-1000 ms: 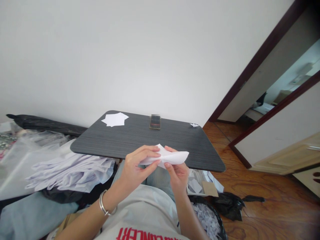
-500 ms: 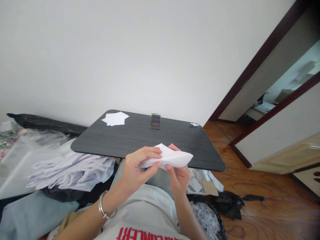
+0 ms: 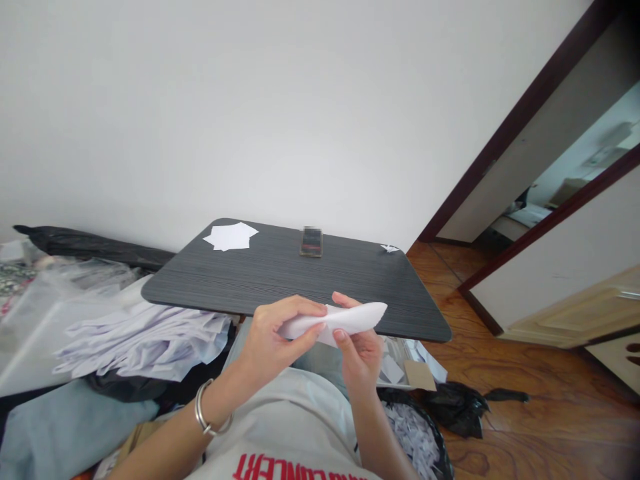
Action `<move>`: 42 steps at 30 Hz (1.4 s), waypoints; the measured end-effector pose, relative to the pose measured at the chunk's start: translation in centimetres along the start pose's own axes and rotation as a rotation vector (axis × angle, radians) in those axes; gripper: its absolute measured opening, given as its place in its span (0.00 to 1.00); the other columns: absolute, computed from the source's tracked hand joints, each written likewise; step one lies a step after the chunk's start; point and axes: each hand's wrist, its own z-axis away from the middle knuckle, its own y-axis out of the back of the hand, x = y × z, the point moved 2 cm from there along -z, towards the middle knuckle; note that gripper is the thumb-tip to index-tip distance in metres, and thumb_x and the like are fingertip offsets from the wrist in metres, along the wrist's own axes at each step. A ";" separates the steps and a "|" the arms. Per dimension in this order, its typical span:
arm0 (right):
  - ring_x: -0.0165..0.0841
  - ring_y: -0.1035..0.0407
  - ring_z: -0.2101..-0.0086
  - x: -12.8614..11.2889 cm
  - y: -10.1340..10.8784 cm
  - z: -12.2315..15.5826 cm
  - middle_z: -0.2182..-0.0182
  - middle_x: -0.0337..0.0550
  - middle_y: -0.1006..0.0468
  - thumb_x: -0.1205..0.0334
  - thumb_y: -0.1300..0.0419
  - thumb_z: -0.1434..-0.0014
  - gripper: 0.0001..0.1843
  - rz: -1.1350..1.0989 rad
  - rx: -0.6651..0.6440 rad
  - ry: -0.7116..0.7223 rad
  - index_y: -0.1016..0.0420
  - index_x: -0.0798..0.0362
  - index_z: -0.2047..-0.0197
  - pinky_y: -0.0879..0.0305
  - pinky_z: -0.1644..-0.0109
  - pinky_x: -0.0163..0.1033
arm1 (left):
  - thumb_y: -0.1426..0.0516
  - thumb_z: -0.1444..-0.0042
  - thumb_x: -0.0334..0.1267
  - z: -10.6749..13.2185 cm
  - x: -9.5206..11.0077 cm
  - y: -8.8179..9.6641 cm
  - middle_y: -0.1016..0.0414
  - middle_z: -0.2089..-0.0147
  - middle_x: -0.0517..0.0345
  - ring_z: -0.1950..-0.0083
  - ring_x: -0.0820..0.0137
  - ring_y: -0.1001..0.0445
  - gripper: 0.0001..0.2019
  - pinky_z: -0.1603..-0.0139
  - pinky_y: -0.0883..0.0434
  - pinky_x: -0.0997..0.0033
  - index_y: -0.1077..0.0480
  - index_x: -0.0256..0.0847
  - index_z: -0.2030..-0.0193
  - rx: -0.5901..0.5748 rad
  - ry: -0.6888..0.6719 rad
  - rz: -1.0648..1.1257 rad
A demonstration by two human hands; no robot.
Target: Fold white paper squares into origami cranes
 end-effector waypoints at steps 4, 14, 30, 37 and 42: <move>0.43 0.31 0.55 -0.1 -0.1 0.1 0.53 0.47 0.26 0.61 0.40 0.47 0.10 -0.054 -0.018 -0.032 0.23 0.49 0.60 0.37 0.53 0.48 | 0.42 0.50 0.31 0.1 0.0 0.0 0.21 0.64 0.53 0.63 0.68 0.24 0.06 0.61 0.29 0.73 0.27 0.37 0.65 -0.030 0.042 -0.006; 0.39 0.30 0.61 0.0 -0.2 0.0 0.63 0.45 0.22 0.61 0.40 0.47 0.09 -0.055 -0.019 -0.068 0.22 0.50 0.62 0.35 0.57 0.43 | 0.41 0.49 0.34 0.2 -0.5 -0.2 0.20 0.65 0.55 0.64 0.68 0.24 0.05 0.63 0.31 0.75 0.25 0.38 0.67 -0.042 0.202 0.044; 0.34 0.31 0.68 -0.1 0.1 -0.7 0.70 0.42 0.26 0.61 0.38 0.49 0.06 0.097 -0.016 -0.125 0.21 0.52 0.68 0.36 0.64 0.37 | 0.42 0.49 0.38 -0.4 -1.8 -0.5 0.22 0.70 0.56 0.69 0.70 0.27 0.07 0.67 0.33 0.75 0.25 0.37 0.68 -0.079 0.314 -0.014; 0.35 0.32 0.66 0.7 0.2 -0.6 0.69 0.43 0.26 0.61 0.37 0.50 0.06 -0.013 0.017 -0.210 0.21 0.53 0.69 0.36 0.61 0.39 | 0.40 0.52 0.37 -0.3 -2.2 -0.7 0.22 0.69 0.55 0.68 0.69 0.25 0.07 0.68 0.31 0.75 0.26 0.35 0.69 -0.018 0.353 0.112; 0.36 0.31 0.65 1.0 0.1 -0.2 0.66 0.44 0.25 0.61 0.35 0.52 0.09 -0.102 0.073 -0.220 0.22 0.53 0.65 0.35 0.62 0.40 | 0.40 0.51 0.36 0.0 -1.8 -0.6 0.21 0.64 0.53 0.62 0.67 0.24 0.06 0.61 0.30 0.71 0.26 0.36 0.67 0.059 0.287 0.112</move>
